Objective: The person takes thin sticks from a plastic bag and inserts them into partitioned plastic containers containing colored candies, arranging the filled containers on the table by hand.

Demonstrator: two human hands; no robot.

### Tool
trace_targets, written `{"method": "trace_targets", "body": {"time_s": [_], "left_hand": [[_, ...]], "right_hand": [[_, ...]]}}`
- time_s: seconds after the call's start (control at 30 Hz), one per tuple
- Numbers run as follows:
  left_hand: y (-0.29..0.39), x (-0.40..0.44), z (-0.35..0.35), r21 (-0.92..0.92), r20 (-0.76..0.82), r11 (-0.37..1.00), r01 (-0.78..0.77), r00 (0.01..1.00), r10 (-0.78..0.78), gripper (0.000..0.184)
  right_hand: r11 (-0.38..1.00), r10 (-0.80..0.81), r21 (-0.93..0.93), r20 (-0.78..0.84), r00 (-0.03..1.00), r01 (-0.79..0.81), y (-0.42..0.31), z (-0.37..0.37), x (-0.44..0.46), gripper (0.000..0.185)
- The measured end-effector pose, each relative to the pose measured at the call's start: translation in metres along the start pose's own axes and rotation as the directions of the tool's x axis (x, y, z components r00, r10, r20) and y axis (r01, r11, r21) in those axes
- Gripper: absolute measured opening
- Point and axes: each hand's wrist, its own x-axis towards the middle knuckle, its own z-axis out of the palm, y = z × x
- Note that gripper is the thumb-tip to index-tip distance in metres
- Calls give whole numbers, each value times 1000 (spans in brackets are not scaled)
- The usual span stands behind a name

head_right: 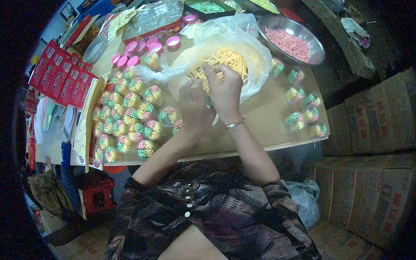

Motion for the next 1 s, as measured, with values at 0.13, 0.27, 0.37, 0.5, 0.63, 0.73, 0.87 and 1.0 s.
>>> {"method": "trace_targets", "body": {"time_s": [0.13, 0.27, 0.37, 0.5, 0.63, 0.73, 0.87, 1.0], "left_hand": [[1, 0, 1, 38, 28, 999, -26, 999, 25, 59], [2, 1, 3, 84, 72, 996, -29, 997, 23, 58], [4, -1, 4, 113, 113, 993, -26, 994, 13, 57], [3, -4, 6, 97, 121, 995, 4, 992, -16, 55], [-12, -12, 21, -16, 241, 992, 125, 963, -117, 53], [-13, -7, 18, -149, 207, 973, 176, 968, -143, 53], [-11, 5, -5, -421, -11, 896, 139, 987, -158, 56], [-11, 10, -23, -546, -69, 827, 134, 977, -204, 66]], "right_hand": [[998, 42, 37, -22, 999, -41, 9, -1, 5, 31], [999, 47, 22, -37, 998, -46, 17, -1, 8, 31], [999, 43, -8, -49, 998, -44, 19, -2, 7, 32], [996, 83, 19, 42, 996, -84, 12, -4, 3, 28], [964, -89, -240, 121, 989, 116, 3, -1, -14, 32], [914, -213, -313, 169, 962, 257, -10, -3, -24, 36], [893, -395, -173, 139, 908, 415, -34, -8, -30, 38], [927, -349, -128, 57, 935, 353, -24, -46, -20, 32]]}}
